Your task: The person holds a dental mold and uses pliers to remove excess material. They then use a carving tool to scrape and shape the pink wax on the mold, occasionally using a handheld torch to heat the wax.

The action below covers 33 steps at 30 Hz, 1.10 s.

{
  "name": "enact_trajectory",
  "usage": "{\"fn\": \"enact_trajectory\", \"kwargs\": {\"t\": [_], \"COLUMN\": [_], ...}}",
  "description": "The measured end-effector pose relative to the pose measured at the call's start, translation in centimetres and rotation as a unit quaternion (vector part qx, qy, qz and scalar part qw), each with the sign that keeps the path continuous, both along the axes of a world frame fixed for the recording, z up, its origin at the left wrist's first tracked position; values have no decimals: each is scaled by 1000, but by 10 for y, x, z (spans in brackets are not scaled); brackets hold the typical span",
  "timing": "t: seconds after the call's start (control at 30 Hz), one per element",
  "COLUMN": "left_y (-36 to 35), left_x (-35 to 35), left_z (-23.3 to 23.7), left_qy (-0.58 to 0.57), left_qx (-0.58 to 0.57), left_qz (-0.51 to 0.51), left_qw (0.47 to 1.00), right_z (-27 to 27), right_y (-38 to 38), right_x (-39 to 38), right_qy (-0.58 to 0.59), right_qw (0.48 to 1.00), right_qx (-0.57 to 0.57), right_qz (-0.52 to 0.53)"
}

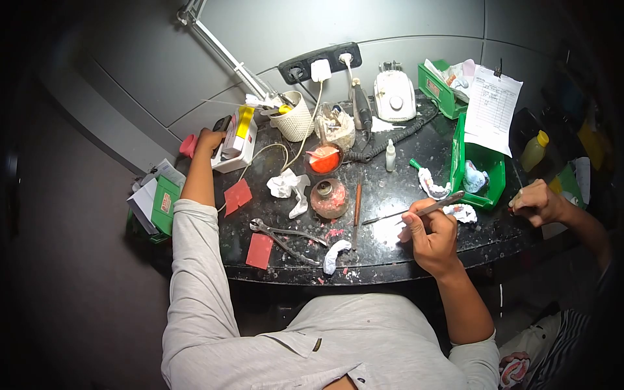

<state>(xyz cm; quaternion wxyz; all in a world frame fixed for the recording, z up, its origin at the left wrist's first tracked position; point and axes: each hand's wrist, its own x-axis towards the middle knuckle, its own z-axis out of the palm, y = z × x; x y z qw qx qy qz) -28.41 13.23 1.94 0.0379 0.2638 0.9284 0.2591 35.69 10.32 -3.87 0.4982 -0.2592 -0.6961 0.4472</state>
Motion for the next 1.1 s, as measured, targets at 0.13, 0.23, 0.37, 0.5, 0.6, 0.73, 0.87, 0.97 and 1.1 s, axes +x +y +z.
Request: {"fn": "enact_trajectory", "kwargs": {"t": [0.13, 0.23, 0.37, 0.5, 0.6, 0.73, 0.87, 0.97, 1.1], "left_y": [1, -1, -14, -65, -129, -184, -194, -192, -189], "left_x": [14, 31, 54, 110, 227, 365, 419, 424, 409], "left_z": [3, 6, 28, 48, 54, 20, -16, -25, -40], "left_qy": [67, 71, 73, 127, 79, 23, 43, 52, -217], "left_qx": [-8, 17, -5, 158, 308, 226, 106, 96, 171], "left_qz": [6, -2, -6, -65, -192, -357, -468, -472, -383], "left_qw": [998, 997, 997, 977, 928, 906, 876, 875, 881], "right_z": [-1, -2, -1, -2, -1, 3, 2, 4, 3], "right_y": [0, 0, -1, -3, -5, -8, -10, -10, -9], "right_x": [1, 1, 1, 5, 6, 6, 5, 5, 5], "right_qy": [-1, 1, 3, 11, 27, 23, 23, 23, 20], "right_qw": [1000, 1000, 1000, 1000, 998, 996, 996, 996, 995], "right_qx": [-3, -1, 2, 6, 32, 77, 74, 77, 87], "right_qz": [2, 3, 6, 20, 39, 35, 34, 37, 37]}}
